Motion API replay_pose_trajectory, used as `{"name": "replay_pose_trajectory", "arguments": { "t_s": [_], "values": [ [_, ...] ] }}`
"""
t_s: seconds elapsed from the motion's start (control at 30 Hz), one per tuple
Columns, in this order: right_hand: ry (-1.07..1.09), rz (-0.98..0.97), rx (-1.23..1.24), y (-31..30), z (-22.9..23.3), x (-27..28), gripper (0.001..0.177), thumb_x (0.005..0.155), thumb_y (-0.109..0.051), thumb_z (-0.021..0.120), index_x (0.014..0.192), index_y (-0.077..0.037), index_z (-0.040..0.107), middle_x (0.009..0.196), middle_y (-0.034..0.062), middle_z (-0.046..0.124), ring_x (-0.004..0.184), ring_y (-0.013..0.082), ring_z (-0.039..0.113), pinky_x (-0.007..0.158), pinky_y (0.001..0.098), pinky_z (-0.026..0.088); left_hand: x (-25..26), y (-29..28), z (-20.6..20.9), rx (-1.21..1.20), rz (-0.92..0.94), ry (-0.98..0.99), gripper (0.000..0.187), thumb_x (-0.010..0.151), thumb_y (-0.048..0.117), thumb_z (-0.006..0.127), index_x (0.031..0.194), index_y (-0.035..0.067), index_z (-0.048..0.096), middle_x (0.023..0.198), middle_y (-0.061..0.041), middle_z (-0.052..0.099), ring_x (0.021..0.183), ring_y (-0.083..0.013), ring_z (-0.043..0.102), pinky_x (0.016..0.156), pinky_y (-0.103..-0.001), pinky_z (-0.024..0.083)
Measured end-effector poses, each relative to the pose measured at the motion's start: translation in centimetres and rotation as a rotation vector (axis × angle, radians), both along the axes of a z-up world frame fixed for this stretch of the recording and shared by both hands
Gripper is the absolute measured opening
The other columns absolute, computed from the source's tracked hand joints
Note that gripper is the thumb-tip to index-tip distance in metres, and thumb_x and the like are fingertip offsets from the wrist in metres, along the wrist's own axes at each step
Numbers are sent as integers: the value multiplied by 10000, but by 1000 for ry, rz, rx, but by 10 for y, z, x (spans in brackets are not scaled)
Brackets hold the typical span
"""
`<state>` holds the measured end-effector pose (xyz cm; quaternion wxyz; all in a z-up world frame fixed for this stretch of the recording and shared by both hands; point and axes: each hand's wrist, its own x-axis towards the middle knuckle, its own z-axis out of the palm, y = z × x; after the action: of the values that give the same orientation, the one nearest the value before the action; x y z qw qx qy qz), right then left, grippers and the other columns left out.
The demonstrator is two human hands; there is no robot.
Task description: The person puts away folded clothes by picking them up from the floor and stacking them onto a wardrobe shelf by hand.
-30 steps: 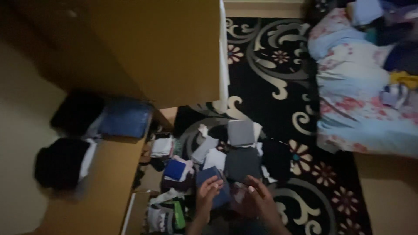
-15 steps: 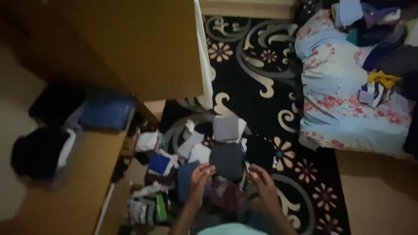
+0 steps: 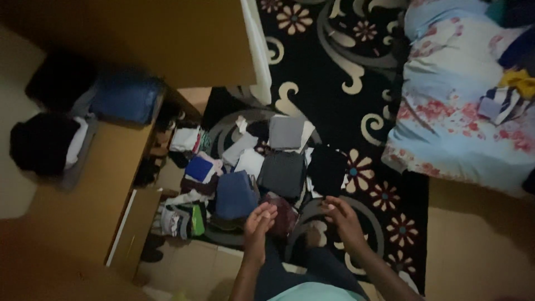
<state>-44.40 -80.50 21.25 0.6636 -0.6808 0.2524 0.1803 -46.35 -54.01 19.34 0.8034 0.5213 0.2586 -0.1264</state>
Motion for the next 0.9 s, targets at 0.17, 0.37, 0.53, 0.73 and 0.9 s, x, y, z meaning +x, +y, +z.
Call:
{"name": "replay_pose_trajectory", "arguments": {
  "t_s": [0.17, 0.37, 0.53, 0.73, 0.9],
  "values": [
    [64, -67, 37, 14, -19, 6, 497, 991, -306, 562, 1414, -45, 565, 1330, 125, 688, 1193, 244, 668, 975, 372, 534, -3, 15, -15, 11, 17, 105, 590, 946, 323, 633, 1440, 20, 524, 1366, -160, 682, 1252, -244, 651, 1061, -376, 478],
    [45, -171, 146, 37, -84, 22, 434, 986, -255, 567, 1364, -43, 564, 1215, 103, 711, 1077, 208, 710, 923, 374, 561, 17, 38, -58, 28, -44, 191, 620, 923, 332, 642, 1451, 32, 513, 1384, -152, 677, 1279, -257, 638, 1096, -387, 445],
    [17, -295, 133, 34, -175, 25, 359, 1013, -225, 577, 1307, -20, 598, 1114, 94, 709, 929, 181, 685, 791, 313, 560, 27, 41, -100, 28, -67, 205, 637, 925, 351, 655, 1447, 13, 517, 1385, -157, 663, 1289, -268, 627, 1106, -389, 445],
    [99, -501, 274, 24, -326, 49, 233, 1034, -191, 576, 1207, -43, 624, 927, 76, 654, 719, 145, 573, 618, 294, 472, 28, 11, -209, 29, 38, 162, 663, 910, 369, 678, 1448, 8, 540, 1384, -193, 662, 1280, -295, 633, 1091, -429, 449],
    [60, -341, 132, 12, -431, 69, 230, 1087, -208, 576, 1096, 17, 623, 885, 109, 645, 700, 166, 575, 614, 318, 492, 37, -19, -307, -38, 107, 38, 640, 959, 384, 651, 1458, 11, 502, 1433, -178, 616, 1330, -280, 596, 1142, -417, 427]
  ]
}}
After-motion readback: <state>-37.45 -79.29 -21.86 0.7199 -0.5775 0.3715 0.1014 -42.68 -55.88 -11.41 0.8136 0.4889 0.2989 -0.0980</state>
